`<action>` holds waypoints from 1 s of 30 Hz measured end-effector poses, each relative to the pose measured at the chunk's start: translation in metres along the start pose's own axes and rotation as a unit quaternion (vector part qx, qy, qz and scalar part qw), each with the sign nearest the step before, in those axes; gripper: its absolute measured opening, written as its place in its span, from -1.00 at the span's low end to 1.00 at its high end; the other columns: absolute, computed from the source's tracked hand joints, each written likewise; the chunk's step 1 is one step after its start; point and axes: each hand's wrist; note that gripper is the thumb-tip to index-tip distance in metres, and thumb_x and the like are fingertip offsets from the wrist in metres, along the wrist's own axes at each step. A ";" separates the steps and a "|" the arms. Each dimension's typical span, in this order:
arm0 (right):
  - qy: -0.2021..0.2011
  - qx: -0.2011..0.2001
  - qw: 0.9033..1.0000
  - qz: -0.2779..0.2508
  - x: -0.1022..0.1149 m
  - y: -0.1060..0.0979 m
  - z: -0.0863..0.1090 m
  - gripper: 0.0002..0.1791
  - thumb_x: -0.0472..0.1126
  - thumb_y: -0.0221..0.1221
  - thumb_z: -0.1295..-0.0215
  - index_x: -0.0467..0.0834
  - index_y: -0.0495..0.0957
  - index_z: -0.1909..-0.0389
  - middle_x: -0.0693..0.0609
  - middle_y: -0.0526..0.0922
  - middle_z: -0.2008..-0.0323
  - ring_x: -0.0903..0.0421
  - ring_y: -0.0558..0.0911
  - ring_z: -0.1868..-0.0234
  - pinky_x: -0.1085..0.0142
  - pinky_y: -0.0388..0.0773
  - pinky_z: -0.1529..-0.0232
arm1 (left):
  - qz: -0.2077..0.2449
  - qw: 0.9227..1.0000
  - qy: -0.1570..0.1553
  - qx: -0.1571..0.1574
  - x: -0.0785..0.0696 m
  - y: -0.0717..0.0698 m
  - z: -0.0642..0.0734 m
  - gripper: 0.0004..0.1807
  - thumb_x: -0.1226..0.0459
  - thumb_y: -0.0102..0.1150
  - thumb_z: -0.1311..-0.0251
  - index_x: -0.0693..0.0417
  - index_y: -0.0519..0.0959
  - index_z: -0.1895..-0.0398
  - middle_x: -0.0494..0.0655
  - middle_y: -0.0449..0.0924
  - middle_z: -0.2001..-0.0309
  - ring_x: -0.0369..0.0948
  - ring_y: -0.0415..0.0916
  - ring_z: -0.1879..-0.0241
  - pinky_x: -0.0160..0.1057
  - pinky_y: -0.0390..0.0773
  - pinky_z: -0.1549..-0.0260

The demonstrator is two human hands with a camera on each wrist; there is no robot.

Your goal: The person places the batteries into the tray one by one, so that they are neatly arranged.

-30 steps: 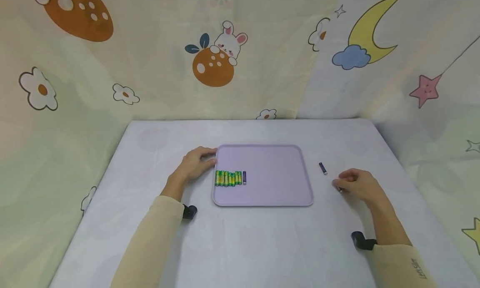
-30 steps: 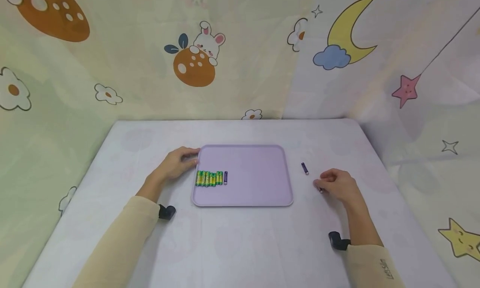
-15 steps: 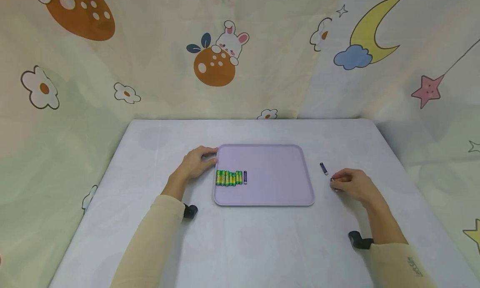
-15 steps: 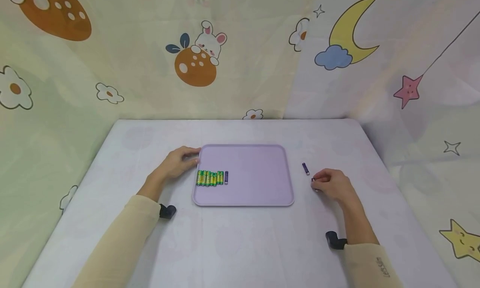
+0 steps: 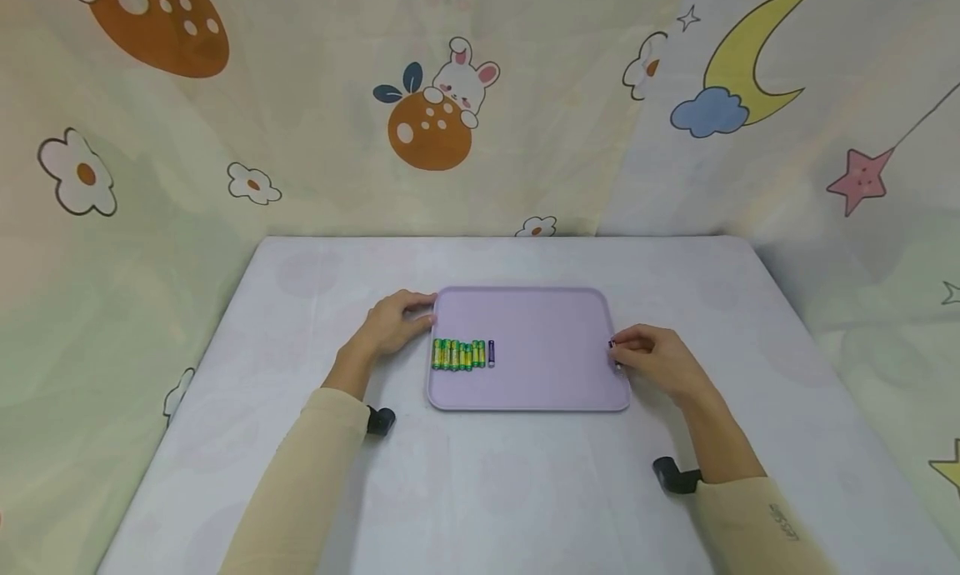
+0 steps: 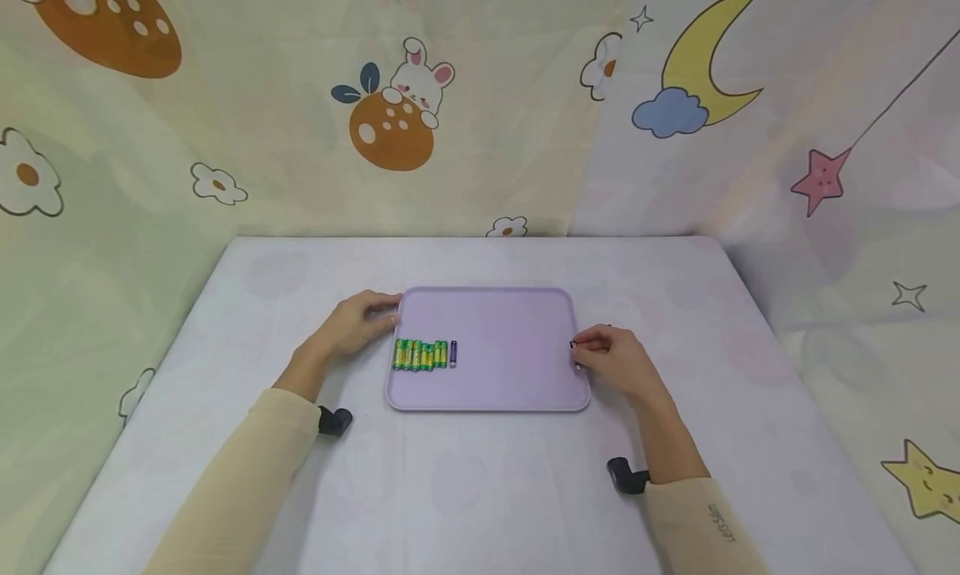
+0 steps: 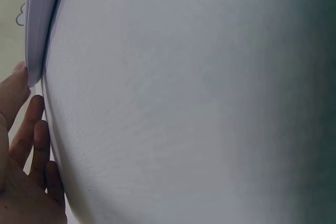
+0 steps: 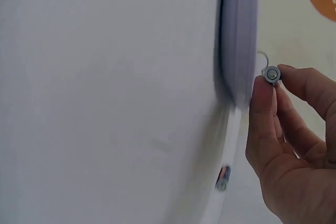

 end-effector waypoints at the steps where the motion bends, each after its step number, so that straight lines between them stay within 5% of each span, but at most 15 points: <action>1: -0.003 0.001 1.000 -0.005 0.003 0.004 -0.002 -0.63 -0.16 0.28 -0.44 -0.32 0.59 -0.11 -0.20 0.72 0.07 0.08 0.67 0.10 0.41 0.63 0.15 | 0.001 1.000 0.001 -0.001 0.000 0.000 0.000 -0.46 0.00 0.23 -0.42 -0.23 0.49 -0.43 -0.03 0.45 -0.41 0.06 0.30 -0.46 0.21 0.21 -0.47; 30: 0.006 0.039 0.999 -0.023 0.073 0.114 -0.045 -0.74 -0.16 0.35 -0.32 -0.19 0.68 0.05 -0.03 0.74 0.25 0.10 0.66 0.25 0.31 0.58 0.15 | 0.001 1.000 0.014 -0.006 0.003 -0.001 0.001 -0.47 0.02 0.25 -0.40 -0.20 0.51 -0.41 -0.02 0.47 -0.40 0.05 0.32 -0.45 0.26 0.16 -0.47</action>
Point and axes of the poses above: each hand's wrist, its own z-axis away from the middle knuckle, its own y-axis out of the palm, x = y × z
